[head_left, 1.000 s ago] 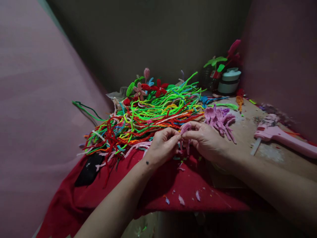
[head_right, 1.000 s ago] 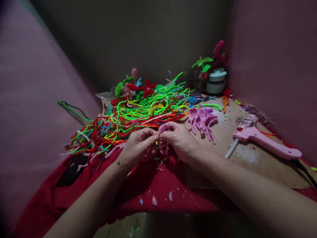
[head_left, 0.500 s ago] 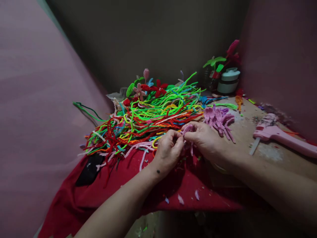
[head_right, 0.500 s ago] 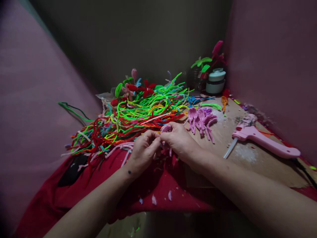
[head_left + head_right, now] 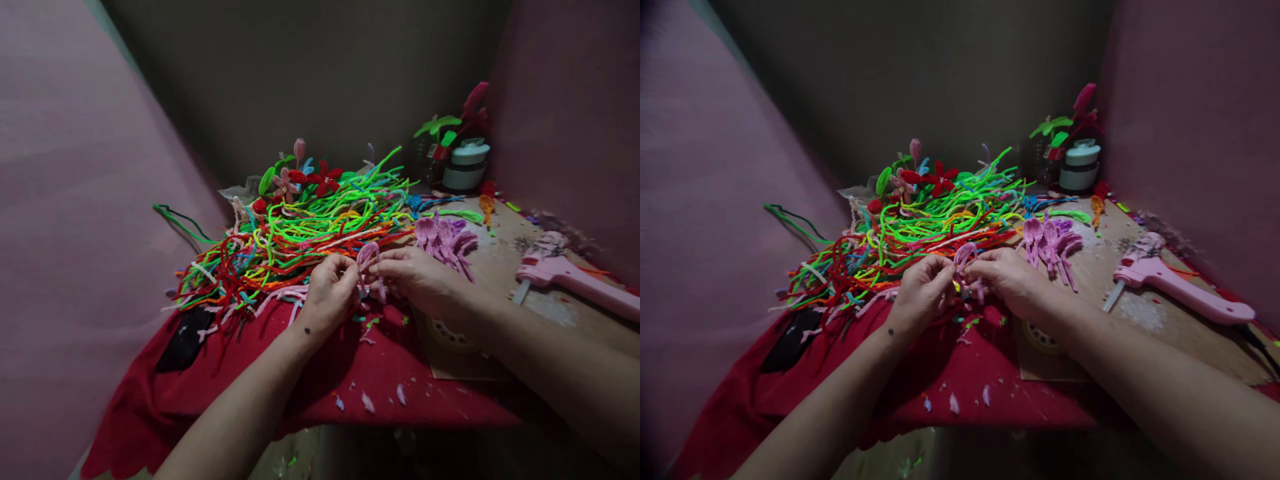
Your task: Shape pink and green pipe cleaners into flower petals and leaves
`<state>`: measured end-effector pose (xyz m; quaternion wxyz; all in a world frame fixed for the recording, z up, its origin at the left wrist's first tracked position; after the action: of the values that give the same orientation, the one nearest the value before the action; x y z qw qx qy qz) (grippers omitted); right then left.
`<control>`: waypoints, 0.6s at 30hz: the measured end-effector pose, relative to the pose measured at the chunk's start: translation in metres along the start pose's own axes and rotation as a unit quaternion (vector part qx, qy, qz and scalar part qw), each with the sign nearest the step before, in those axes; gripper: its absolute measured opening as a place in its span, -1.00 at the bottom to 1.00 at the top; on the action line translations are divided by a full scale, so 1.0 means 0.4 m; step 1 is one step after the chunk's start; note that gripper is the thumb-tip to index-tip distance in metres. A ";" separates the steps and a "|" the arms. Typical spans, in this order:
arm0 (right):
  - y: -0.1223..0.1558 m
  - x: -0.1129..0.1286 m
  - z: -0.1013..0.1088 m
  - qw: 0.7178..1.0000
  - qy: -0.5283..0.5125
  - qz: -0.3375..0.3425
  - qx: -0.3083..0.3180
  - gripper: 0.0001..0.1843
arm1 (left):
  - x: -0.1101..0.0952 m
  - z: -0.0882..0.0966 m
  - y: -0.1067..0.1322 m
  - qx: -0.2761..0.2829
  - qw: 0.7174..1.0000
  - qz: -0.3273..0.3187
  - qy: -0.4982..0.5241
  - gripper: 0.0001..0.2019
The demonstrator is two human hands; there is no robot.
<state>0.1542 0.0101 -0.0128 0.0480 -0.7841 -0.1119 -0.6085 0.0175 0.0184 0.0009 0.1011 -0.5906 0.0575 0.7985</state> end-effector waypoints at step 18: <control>0.007 -0.009 -0.011 0.992 0.115 -0.030 0.043 -0.84 | -0.022 0.032 -0.012 0.060 0.993 0.034 0.100 -0.86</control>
<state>0.1499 0.0059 -0.0149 0.0761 -0.7021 -0.1557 -0.6907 0.0091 0.0248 0.0130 0.1028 -0.6583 0.1352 0.7334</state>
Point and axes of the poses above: each hand's wrist, its own y-axis away from the middle knuckle, its own z-axis out of the back of the hand, x = y × z, the point moved 2 cm from there along -y, towards the middle knuckle, and after that the axes turned 2 degrees about z, right-handed, at the moved point
